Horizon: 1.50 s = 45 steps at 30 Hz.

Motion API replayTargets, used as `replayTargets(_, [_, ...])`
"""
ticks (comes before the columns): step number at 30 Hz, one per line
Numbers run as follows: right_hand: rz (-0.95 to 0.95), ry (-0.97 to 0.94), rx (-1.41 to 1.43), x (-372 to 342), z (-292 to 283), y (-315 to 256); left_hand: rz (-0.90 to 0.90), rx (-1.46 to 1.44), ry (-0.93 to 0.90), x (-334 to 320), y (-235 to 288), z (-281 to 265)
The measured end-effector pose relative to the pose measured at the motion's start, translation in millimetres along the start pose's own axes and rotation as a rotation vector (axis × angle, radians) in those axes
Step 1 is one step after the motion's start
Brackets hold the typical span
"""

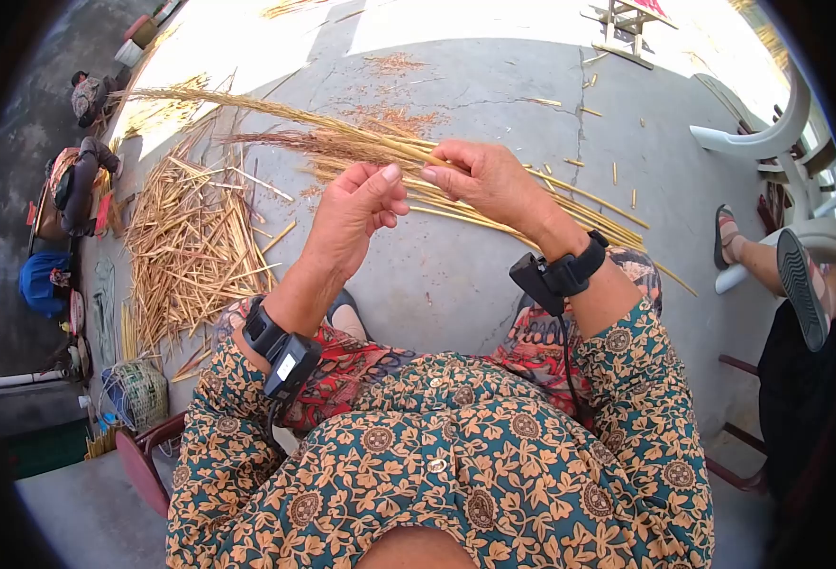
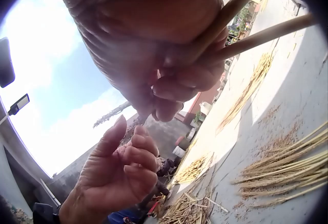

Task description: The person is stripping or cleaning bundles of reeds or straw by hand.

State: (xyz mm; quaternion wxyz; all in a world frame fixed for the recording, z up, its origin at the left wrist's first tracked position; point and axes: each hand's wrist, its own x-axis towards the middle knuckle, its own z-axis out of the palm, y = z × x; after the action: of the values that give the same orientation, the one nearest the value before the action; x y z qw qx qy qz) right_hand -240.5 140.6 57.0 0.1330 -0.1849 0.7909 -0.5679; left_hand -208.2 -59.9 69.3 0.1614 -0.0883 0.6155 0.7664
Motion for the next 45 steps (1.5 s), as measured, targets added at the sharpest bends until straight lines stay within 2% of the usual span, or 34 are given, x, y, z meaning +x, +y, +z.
replayTargets(3, [0.020,-0.009,-0.120,2,1,1,-0.008,0.000,0.003,3,-5,-3])
replayTargets(5, [0.077,0.030,-0.088,0,4,-7,-0.017,-0.006,-0.001,3,-6,-3])
replayTargets(17, [-0.065,0.062,-0.210,0,6,2,-0.139,0.016,-0.041,8,-13,-7])
replayTargets(20, [-0.035,0.055,-0.244,0,6,-2,-0.135,0.045,-0.043,8,-15,-7])
replayTargets(29, [-0.042,0.056,-0.344,-3,9,-14,-0.109,0.125,0.006,12,-20,-8])
replayTargets(32, [-0.039,0.091,-0.344,-4,10,-10,-0.088,0.119,0.086,14,-23,-11])
replayTargets(35, [0.050,0.120,-0.207,-1,6,5,-0.149,0.108,0.021,9,-19,-13])
replayTargets(41, [0.045,0.132,-0.148,-1,3,8,-0.207,0.244,-0.100,8,-22,-19])
replayTargets(45, [0.075,0.061,-0.242,0,-9,12,-0.294,0.366,-0.199,-1,-13,-12])
